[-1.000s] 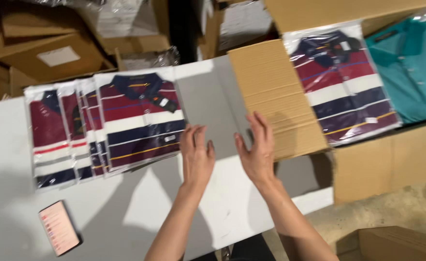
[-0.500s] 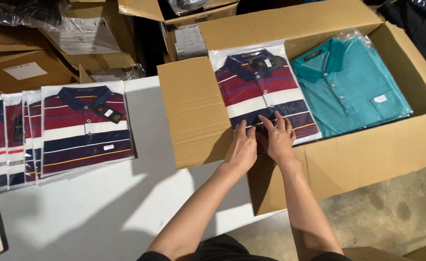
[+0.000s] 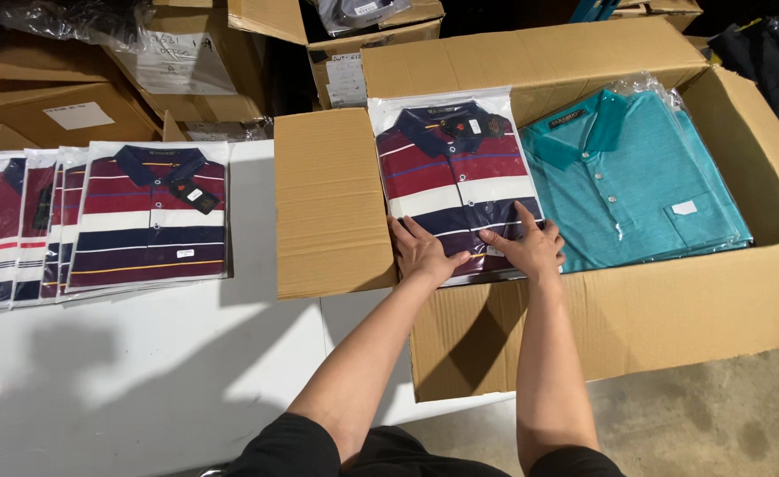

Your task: The person takes packaged shirts from a large cardboard box and stacks them onto a white table, then moves shirts from the table back into the box.

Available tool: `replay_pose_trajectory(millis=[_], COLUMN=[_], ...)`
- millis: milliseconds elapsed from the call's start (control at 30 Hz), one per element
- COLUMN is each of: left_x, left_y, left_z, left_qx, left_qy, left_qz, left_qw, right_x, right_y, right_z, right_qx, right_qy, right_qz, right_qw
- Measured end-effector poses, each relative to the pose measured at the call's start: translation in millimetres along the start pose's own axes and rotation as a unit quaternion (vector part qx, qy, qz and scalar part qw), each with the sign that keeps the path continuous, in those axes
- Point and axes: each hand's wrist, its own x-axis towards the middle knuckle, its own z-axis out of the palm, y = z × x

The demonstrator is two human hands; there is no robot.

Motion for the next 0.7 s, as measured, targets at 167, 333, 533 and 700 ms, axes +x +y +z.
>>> replay_pose_trajectory(millis=[167, 333, 533, 700], left_x=[48, 46, 39, -1], left_y=[-13, -18, -20, -1], left_z=[23, 28, 7, -13], left_qx=[-0.105, -0.134, -0.08, -0.023], left_qy=[0.098, 0.21, 0.217, 0.21], left_qz=[-0.066, -0.004, 0.039, 0.13], left_qw=[0.987, 0.969, 0.972, 0.969], right_x=[-1, -12, -3, 11], right_y=[-3, -11, -8, 0], right_z=[-3, -12, -16, 0], right_qx=[0.02, 0.022, 0.001, -0.019], right_qy=[0.005, 0.03, 0.001, 0.044], right_qz=[0.02, 0.021, 0.012, -0.014], right_qw=[1.0, 0.999, 1.0, 0.999])
